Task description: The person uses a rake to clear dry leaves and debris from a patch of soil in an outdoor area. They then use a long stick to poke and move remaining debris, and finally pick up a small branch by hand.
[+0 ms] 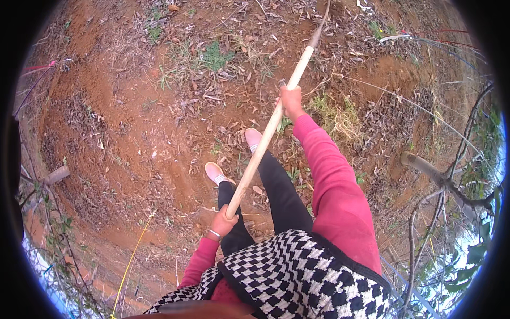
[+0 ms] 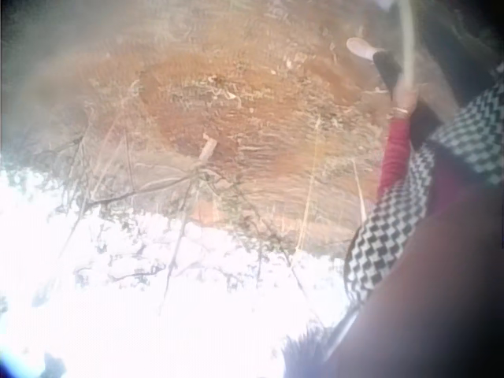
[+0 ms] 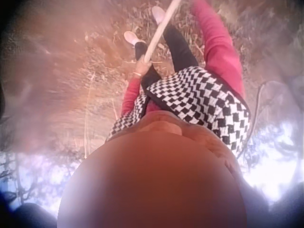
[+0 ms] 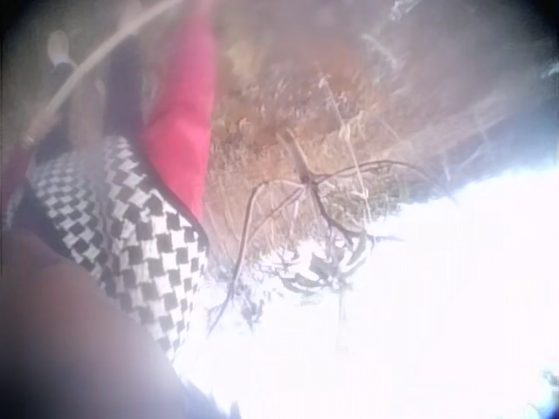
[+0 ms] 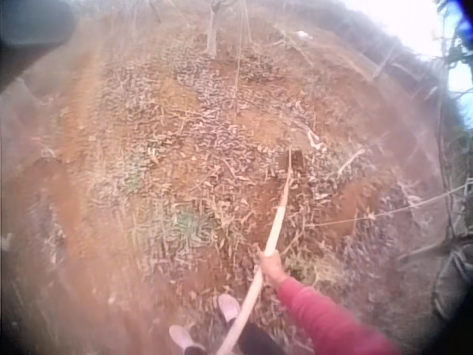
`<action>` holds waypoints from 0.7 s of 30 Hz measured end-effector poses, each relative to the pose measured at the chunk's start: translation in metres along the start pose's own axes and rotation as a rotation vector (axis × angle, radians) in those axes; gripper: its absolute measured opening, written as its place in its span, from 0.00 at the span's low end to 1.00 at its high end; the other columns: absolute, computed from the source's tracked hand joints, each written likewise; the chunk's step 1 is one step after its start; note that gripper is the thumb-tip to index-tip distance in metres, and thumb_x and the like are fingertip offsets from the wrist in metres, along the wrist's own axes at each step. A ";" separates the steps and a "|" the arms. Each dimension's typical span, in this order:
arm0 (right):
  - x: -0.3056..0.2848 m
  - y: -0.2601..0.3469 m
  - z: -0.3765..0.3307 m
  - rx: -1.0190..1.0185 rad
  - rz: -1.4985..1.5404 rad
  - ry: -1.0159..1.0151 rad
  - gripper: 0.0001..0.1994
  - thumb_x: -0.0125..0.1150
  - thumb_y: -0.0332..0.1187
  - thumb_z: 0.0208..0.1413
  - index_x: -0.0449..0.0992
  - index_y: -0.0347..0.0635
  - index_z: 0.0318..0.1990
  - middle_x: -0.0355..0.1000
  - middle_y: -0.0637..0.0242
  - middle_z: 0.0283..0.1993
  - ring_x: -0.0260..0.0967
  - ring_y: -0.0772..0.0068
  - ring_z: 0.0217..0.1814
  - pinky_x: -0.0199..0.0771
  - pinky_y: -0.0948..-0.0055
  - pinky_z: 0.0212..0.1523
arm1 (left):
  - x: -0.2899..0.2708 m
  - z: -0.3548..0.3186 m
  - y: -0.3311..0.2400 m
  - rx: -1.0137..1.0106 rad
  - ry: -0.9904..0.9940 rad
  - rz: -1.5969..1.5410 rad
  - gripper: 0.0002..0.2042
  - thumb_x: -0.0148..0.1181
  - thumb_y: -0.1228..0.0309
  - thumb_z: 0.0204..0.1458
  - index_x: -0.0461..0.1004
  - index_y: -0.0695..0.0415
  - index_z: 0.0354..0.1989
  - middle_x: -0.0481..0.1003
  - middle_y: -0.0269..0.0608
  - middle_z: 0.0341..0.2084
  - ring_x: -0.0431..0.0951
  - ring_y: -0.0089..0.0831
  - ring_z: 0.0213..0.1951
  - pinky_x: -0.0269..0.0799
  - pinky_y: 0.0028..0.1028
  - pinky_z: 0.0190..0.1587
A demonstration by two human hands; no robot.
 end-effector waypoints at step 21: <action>0.069 -0.401 -0.413 0.548 -0.263 0.430 0.18 0.59 0.32 0.57 0.58 0.30 0.43 0.71 0.57 0.27 0.74 0.67 0.21 0.79 0.66 0.22 | 0.029 -0.374 0.365 -0.696 0.262 -0.050 0.18 0.65 0.66 0.43 0.73 0.56 0.43 0.78 0.53 0.33 0.80 0.46 0.37 0.74 0.38 0.39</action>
Point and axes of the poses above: each hand's wrist, its own z-axis towards the middle knuckle, its own x-axis out of the palm, y = z × x, the point moved 9 cm from there along z, towards the middle knuckle
